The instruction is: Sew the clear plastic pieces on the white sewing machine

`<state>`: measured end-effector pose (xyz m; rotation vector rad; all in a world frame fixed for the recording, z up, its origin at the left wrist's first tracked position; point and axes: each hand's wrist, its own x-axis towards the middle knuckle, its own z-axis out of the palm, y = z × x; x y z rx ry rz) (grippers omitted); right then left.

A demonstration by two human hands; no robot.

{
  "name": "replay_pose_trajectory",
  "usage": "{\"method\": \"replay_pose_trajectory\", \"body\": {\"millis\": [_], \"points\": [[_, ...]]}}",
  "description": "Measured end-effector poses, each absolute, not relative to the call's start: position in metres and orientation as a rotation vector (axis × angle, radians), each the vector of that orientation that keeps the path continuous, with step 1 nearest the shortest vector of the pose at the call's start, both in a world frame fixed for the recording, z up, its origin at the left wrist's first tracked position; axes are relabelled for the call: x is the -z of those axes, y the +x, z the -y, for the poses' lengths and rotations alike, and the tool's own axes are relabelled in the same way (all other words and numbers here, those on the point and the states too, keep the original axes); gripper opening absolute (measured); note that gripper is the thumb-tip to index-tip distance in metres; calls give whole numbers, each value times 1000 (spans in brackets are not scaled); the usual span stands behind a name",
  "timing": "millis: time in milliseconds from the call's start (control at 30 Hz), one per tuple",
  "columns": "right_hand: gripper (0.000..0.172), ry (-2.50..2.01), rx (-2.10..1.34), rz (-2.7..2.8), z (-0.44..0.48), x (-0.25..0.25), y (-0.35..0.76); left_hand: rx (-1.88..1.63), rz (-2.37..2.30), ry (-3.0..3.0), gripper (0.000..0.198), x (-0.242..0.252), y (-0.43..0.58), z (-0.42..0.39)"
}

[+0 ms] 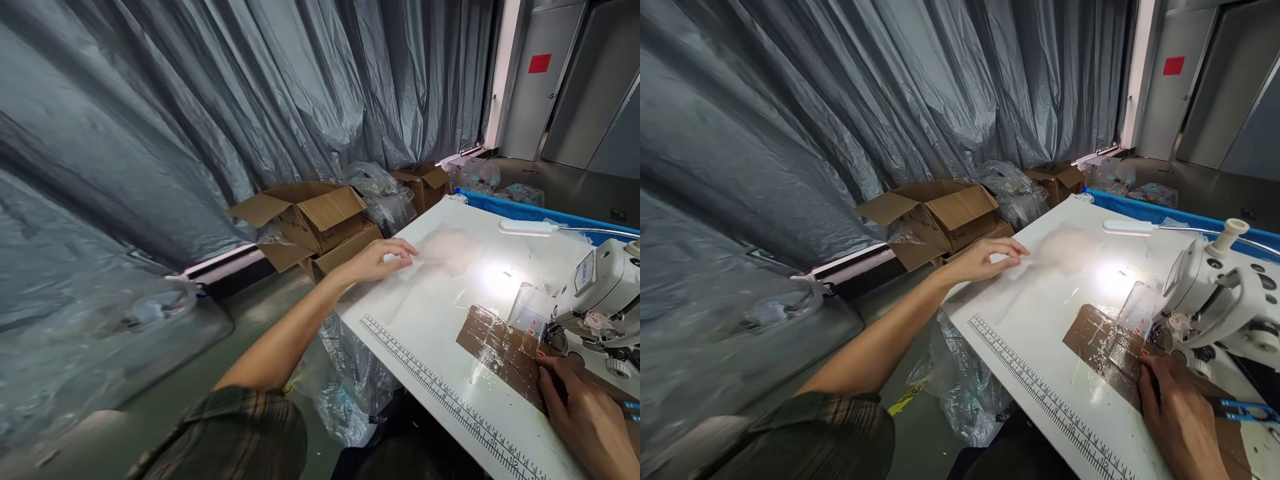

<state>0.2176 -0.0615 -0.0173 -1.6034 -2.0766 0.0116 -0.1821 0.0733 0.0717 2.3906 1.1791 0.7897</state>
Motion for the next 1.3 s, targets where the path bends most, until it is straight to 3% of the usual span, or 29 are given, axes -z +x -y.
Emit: {"method": "replay_pose_trajectory", "body": {"millis": [200,433,567,700,800,1033,1300], "points": [[40,-1629,16,2075,59,12,214,-368,-1198,2314,32,-62,-205,-36],[39,-1738,-61,2044,61,8,212,-737,-1358,2323,36,-56,-161,-80],[36,-1721,-51,2049,60,13,215,-633,-1435,2342,33,-48,-119,-121],[34,-1668,-43,2072,60,16,217,-560,-1462,2342,15,-38,-100,-146],[35,-1641,-7,2082,61,16,216,-557,-1469,2345,16,-35,-99,-149],[40,-1663,71,2117,66,14,215,-628,-1508,2335,25,-60,-131,-124],[39,-1688,-6,2203,63,19,222,-398,-1676,2313,36,-60,-201,-51]]}}
